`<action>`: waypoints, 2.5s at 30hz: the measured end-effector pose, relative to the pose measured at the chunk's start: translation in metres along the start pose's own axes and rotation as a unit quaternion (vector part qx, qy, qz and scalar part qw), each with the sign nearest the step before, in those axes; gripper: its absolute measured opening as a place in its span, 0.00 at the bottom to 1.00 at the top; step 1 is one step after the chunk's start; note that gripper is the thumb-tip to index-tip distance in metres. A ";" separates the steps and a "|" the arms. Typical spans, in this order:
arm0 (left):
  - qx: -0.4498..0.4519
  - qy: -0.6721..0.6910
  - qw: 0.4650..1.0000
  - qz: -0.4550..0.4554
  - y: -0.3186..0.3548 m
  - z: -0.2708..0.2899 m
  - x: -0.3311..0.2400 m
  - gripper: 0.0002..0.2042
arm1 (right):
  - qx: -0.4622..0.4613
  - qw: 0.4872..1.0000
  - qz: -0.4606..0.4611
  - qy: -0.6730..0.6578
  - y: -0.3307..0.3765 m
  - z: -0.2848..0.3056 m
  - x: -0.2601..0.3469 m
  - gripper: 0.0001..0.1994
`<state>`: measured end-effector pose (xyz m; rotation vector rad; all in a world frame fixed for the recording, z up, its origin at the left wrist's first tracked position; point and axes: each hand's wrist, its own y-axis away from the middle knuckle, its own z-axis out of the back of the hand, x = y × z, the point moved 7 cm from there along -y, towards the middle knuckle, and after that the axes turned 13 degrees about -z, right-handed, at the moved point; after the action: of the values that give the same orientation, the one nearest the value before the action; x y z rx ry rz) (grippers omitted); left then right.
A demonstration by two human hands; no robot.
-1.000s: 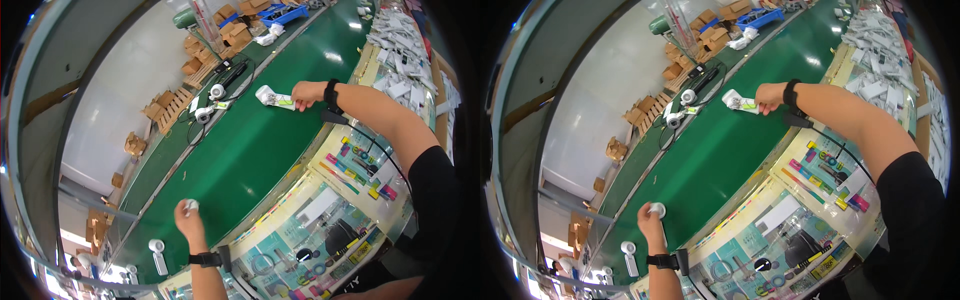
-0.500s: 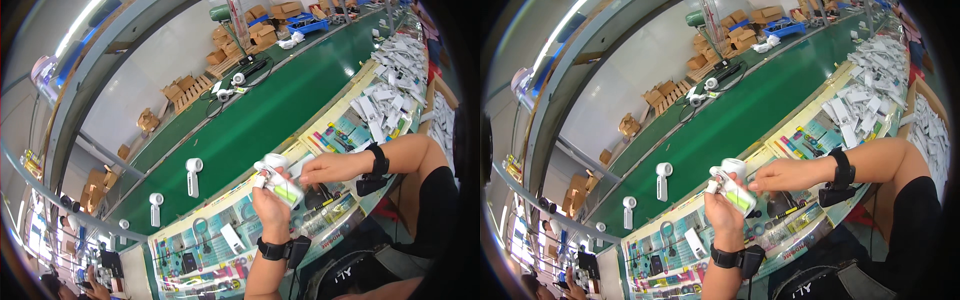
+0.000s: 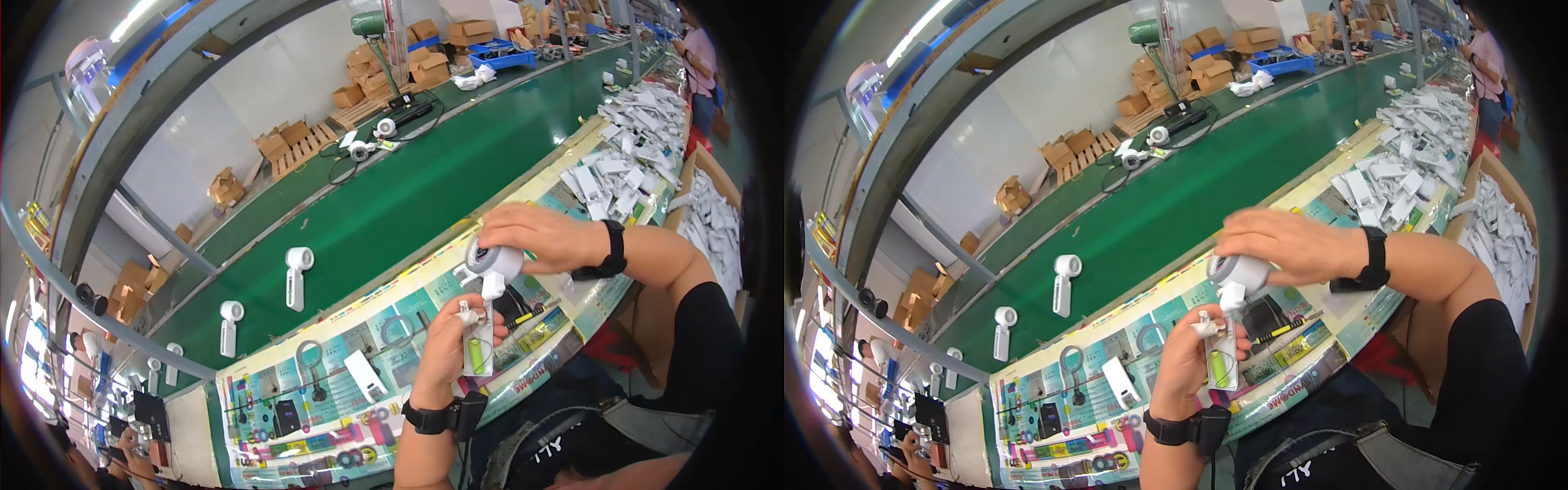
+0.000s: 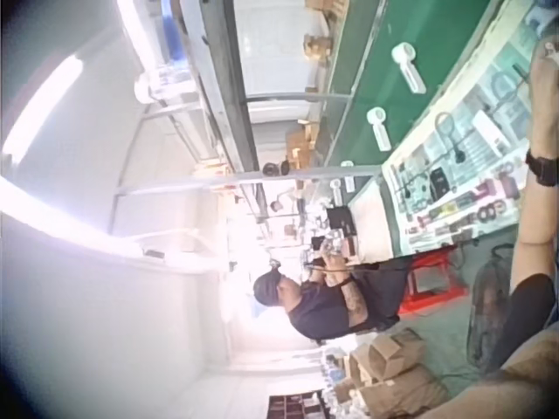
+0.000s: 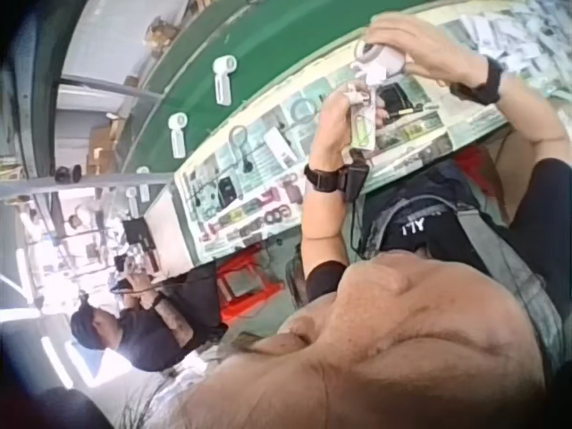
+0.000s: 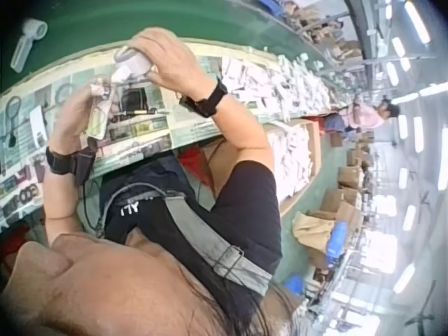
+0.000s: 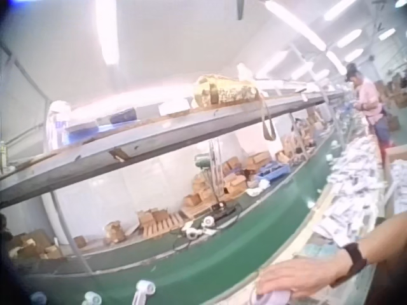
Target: Assembling components of a small white handheld fan at a factory assembly line.
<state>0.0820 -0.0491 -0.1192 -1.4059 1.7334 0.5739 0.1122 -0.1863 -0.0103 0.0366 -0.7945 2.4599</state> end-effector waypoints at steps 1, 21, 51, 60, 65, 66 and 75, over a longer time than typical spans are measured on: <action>-0.014 -0.083 0.996 0.035 0.000 0.004 0.007 0.14 | 0.006 1.000 -0.005 0.000 -0.003 0.002 -0.001 0.27; -0.017 -0.493 0.867 -0.066 -0.004 0.012 0.008 0.12 | 0.052 0.983 0.078 0.155 0.004 0.002 0.010 0.25; -0.019 -0.333 0.940 -0.069 0.007 -0.002 0.004 0.08 | 0.143 0.971 -0.021 -0.191 0.018 -0.034 -0.003 0.31; -0.165 -0.015 0.967 -0.196 -0.014 0.045 -0.011 0.17 | 0.228 0.946 -0.221 0.060 0.017 -0.129 -0.112 0.28; -0.226 0.011 0.955 -0.193 -0.011 0.066 -0.014 0.18 | 0.199 0.960 -0.190 0.048 0.005 -0.134 -0.099 0.23; -0.238 0.025 0.947 -0.212 -0.009 0.071 -0.013 0.17 | 0.202 0.961 -0.185 0.035 0.007 -0.135 -0.096 0.23; -0.289 0.046 0.920 -0.261 -0.005 0.075 -0.015 0.17 | 0.034 0.973 -0.172 -0.149 -0.017 -0.054 -0.028 0.25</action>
<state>0.1100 0.0160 -0.1489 -2.2432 1.2027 0.7574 0.1518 -0.1585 -0.0511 0.5353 -0.7530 2.1734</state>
